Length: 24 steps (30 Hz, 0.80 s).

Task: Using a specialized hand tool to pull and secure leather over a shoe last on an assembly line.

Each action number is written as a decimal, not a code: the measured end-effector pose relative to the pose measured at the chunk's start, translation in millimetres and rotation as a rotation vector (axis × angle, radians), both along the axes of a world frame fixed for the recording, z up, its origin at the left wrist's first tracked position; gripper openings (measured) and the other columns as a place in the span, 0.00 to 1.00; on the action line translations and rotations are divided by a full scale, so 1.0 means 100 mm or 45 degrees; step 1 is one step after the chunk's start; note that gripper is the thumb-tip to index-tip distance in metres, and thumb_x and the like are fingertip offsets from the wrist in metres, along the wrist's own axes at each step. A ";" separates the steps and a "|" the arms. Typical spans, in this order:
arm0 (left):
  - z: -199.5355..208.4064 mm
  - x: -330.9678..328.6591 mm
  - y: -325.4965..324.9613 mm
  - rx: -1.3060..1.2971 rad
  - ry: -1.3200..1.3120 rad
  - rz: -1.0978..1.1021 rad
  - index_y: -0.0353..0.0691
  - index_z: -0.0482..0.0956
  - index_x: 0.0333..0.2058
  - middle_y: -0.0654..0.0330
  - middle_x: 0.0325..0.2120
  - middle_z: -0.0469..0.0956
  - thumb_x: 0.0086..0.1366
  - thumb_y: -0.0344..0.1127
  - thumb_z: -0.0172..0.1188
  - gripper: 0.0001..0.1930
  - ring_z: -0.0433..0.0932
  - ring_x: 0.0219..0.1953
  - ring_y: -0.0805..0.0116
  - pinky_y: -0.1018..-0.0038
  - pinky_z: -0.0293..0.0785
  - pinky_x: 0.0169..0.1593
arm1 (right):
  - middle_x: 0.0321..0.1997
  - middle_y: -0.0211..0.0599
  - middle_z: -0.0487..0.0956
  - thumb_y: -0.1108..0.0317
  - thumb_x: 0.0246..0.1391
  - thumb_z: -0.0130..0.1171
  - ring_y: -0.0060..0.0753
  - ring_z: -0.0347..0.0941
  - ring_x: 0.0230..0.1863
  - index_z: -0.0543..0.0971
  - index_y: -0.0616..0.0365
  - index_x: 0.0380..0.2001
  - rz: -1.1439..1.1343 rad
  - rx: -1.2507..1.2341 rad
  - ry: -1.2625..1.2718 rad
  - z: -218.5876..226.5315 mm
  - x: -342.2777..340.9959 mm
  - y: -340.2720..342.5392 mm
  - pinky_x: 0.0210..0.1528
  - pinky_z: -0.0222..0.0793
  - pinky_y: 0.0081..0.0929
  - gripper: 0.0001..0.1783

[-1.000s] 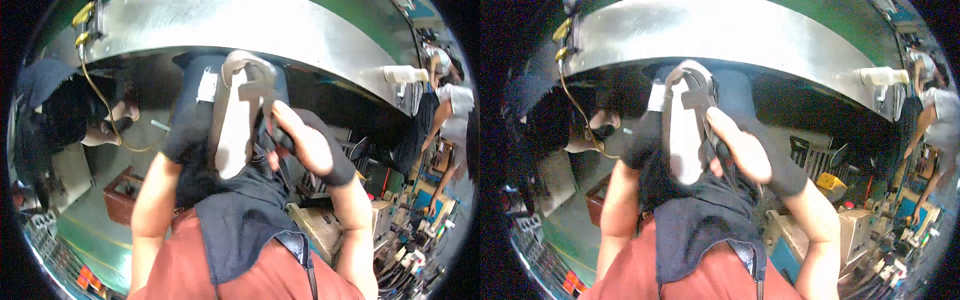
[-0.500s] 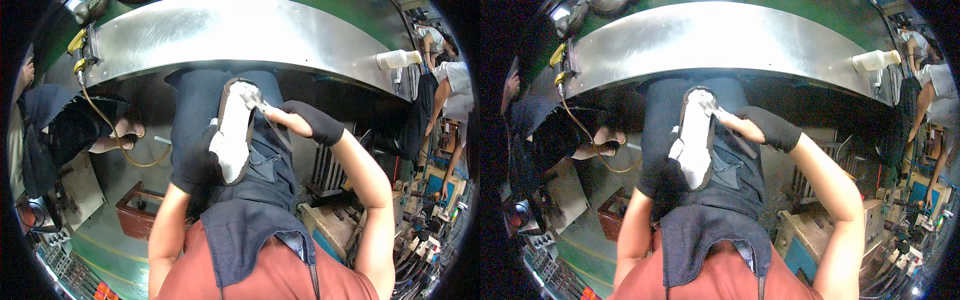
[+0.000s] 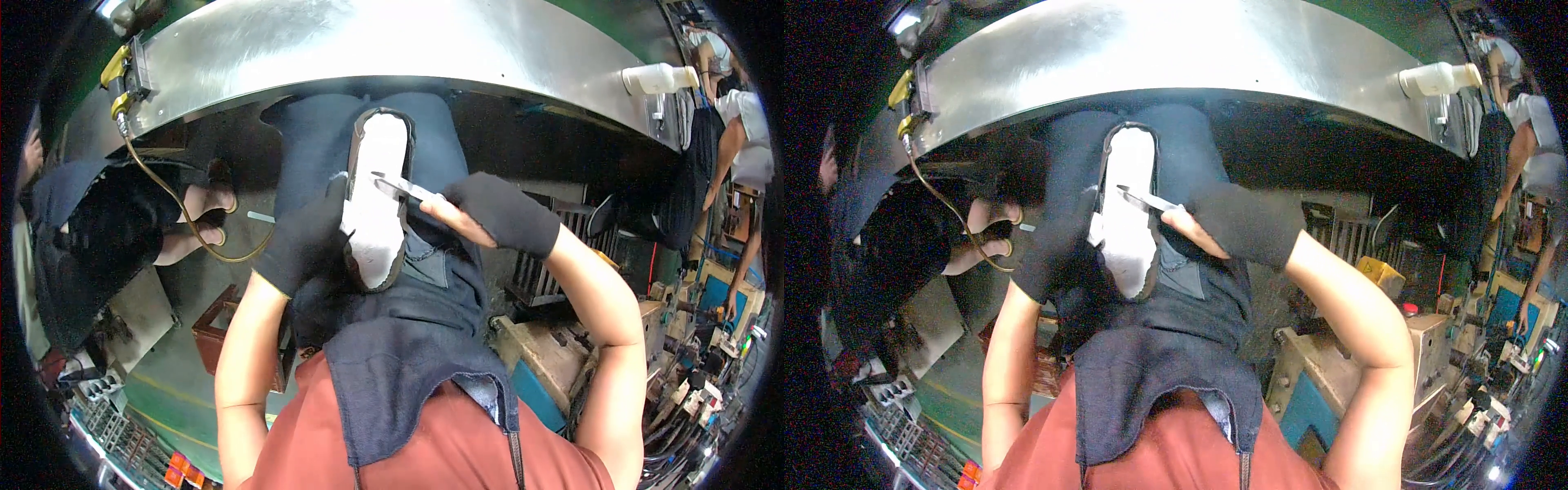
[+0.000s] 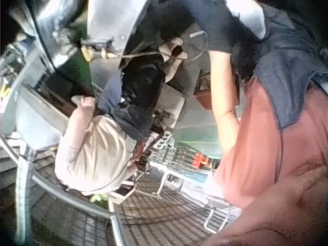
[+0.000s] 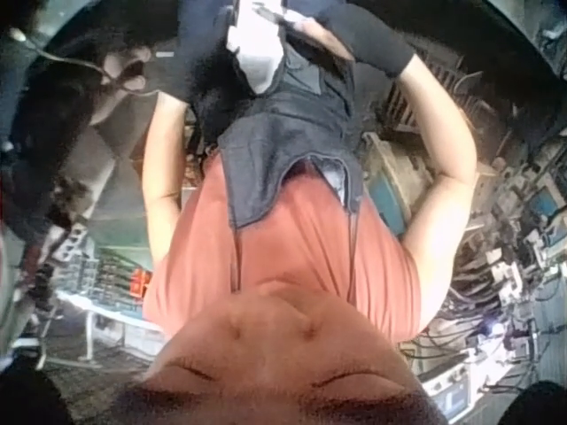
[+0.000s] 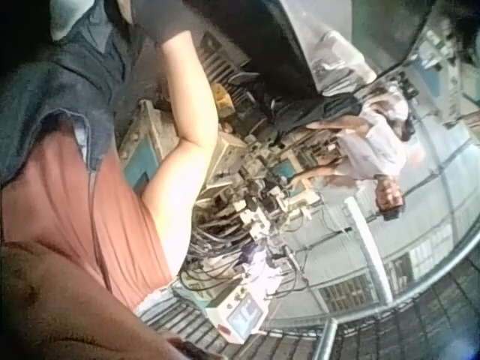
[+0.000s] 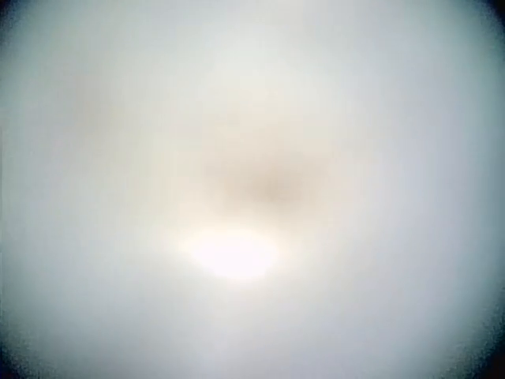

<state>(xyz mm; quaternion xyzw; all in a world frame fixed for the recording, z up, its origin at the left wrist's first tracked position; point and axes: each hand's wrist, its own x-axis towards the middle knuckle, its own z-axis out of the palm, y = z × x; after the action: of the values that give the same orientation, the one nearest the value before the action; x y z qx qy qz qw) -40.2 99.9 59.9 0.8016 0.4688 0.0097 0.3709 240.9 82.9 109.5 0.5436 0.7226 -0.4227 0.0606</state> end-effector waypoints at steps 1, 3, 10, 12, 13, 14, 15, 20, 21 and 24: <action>0.04 0.06 0.01 0.092 -0.023 0.001 0.29 0.68 0.61 0.38 0.49 0.78 0.58 0.36 0.65 0.33 0.78 0.52 0.42 0.59 0.73 0.56 | 0.28 0.60 0.79 0.43 0.68 0.43 0.63 0.78 0.29 0.81 0.65 0.29 0.069 0.029 -0.019 -0.03 0.01 0.02 0.33 0.72 0.52 0.34; 0.16 0.33 -0.02 0.023 -0.108 0.235 0.29 0.69 0.60 0.38 0.49 0.77 0.60 0.37 0.64 0.31 0.77 0.53 0.43 0.58 0.73 0.56 | 0.27 0.60 0.79 0.43 0.68 0.44 0.64 0.78 0.30 0.81 0.64 0.29 -0.029 -0.007 0.059 0.03 0.01 0.10 0.33 0.72 0.51 0.33; -0.16 0.01 0.24 0.143 -0.151 0.071 0.27 0.69 0.58 0.35 0.50 0.75 0.65 0.38 0.57 0.26 0.77 0.51 0.41 0.58 0.74 0.54 | 0.27 0.63 0.77 0.45 0.66 0.47 0.65 0.77 0.30 0.79 0.69 0.24 -0.005 0.091 0.086 0.08 0.10 0.15 0.33 0.72 0.49 0.34; -0.06 -0.02 0.34 0.060 -0.081 -0.155 0.28 0.62 0.63 0.34 0.55 0.72 0.62 0.35 0.58 0.32 0.74 0.54 0.38 0.58 0.73 0.56 | 0.27 0.63 0.76 0.45 0.67 0.46 0.65 0.77 0.30 0.80 0.69 0.24 -0.011 0.067 0.099 0.07 0.11 0.14 0.33 0.72 0.49 0.34; -0.04 -0.01 0.38 0.055 -0.081 -0.160 0.28 0.62 0.63 0.34 0.55 0.72 0.62 0.35 0.58 0.32 0.74 0.54 0.38 0.58 0.73 0.56 | 0.27 0.63 0.76 0.45 0.67 0.46 0.65 0.77 0.30 0.80 0.69 0.24 -0.017 0.062 0.099 0.05 0.12 0.13 0.33 0.72 0.49 0.34; -0.01 0.00 0.44 0.037 -0.023 -0.236 0.28 0.63 0.62 0.35 0.51 0.74 0.62 0.34 0.59 0.31 0.76 0.52 0.39 0.58 0.74 0.54 | 0.27 0.63 0.77 0.44 0.67 0.45 0.65 0.77 0.30 0.80 0.69 0.25 -0.003 0.081 0.099 0.04 0.13 0.12 0.34 0.72 0.50 0.35; -0.01 -0.01 0.48 0.017 0.036 -0.311 0.28 0.63 0.61 0.35 0.47 0.77 0.62 0.33 0.60 0.30 0.77 0.51 0.41 0.57 0.75 0.51 | 0.27 0.63 0.77 0.44 0.67 0.45 0.65 0.77 0.29 0.80 0.68 0.25 0.012 0.099 0.100 0.03 0.13 0.11 0.34 0.72 0.50 0.35; -0.55 0.01 0.02 0.118 -0.418 -0.008 0.28 0.57 0.66 0.37 0.58 0.70 0.58 0.33 0.64 0.40 0.72 0.60 0.45 0.60 0.70 0.60 | 0.23 0.62 0.74 0.43 0.66 0.47 0.61 0.75 0.24 0.78 0.68 0.24 0.067 0.109 0.196 -0.06 0.03 0.18 0.30 0.70 0.45 0.35; -0.60 0.17 -0.17 0.201 -0.482 0.253 0.28 0.55 0.67 0.38 0.61 0.68 0.56 0.34 0.66 0.43 0.71 0.62 0.47 0.61 0.69 0.62 | 0.23 0.61 0.75 0.44 0.66 0.48 0.61 0.75 0.25 0.79 0.68 0.24 0.119 0.133 0.229 -0.08 -0.01 0.21 0.30 0.70 0.46 0.33; -0.49 0.55 -0.56 0.128 -0.645 0.678 0.28 0.58 0.66 0.39 0.61 0.69 0.53 0.38 0.72 0.46 0.74 0.59 0.48 0.62 0.71 0.59 | 0.26 0.59 0.79 0.48 0.64 0.48 0.61 0.78 0.29 0.82 0.63 0.26 0.247 0.283 -0.048 0.16 -0.27 0.21 0.35 0.74 0.49 0.28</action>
<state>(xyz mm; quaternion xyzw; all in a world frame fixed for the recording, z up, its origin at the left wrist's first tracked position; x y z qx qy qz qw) 14.8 43.9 11.1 0.6409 0.5533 0.3270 0.4197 214.3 103.6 125.7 0.4826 0.8128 -0.3219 0.0540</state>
